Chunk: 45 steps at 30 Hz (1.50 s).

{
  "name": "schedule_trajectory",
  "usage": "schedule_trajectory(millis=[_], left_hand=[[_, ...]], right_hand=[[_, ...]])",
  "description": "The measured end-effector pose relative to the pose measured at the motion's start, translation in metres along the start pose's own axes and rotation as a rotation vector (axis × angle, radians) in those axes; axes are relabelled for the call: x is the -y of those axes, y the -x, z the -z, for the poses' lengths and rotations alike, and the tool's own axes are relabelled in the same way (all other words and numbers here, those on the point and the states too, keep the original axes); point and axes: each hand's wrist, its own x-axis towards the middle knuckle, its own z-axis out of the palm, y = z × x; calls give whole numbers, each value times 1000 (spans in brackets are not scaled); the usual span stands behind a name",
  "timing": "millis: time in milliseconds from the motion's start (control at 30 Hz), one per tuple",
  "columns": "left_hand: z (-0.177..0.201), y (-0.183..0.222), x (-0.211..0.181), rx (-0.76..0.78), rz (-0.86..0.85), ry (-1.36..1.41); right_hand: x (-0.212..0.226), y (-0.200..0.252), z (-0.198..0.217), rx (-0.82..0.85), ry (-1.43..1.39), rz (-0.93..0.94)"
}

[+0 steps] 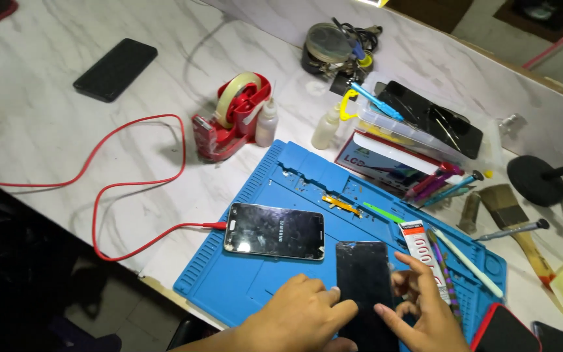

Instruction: Applying adhesive to a smartphone frame and attaching a replacement back cover.

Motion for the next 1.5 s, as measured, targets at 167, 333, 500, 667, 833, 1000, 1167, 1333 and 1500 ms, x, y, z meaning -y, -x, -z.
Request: schedule_trajectory(millis=[167, 333, 500, 667, 833, 1000, 1167, 1333, 1500], left_hand=[[17, -4, -7, -103, -21, 78], [56, -5, -12, -498, 11, 206], [79, -10, -26, -728, 5, -9], [83, -9, -37, -825, -320, 28], [74, -9, -43, -802, -308, 90], [66, -8, -39, -771, -306, 162], [68, -6, -36, -763, -434, 104], [74, -2, -41, -885, -360, 156], [76, -6, -35, -1120, -175, 179]], right_hand=[[-2, 8, -9, -191, -614, 64], [56, 52, -13, -738, 51, 532], [42, 46, 6, -600, 512, 1242], [50, 51, 6, -678, 523, 1311], [49, 55, 0, -702, 560, 1378], [35, 54, -11, -752, 579, 1415], [34, 56, -14, -811, 572, 1416], [56, 54, 14, -754, 628, 1448], [49, 51, 30, -716, 377, 1294]])
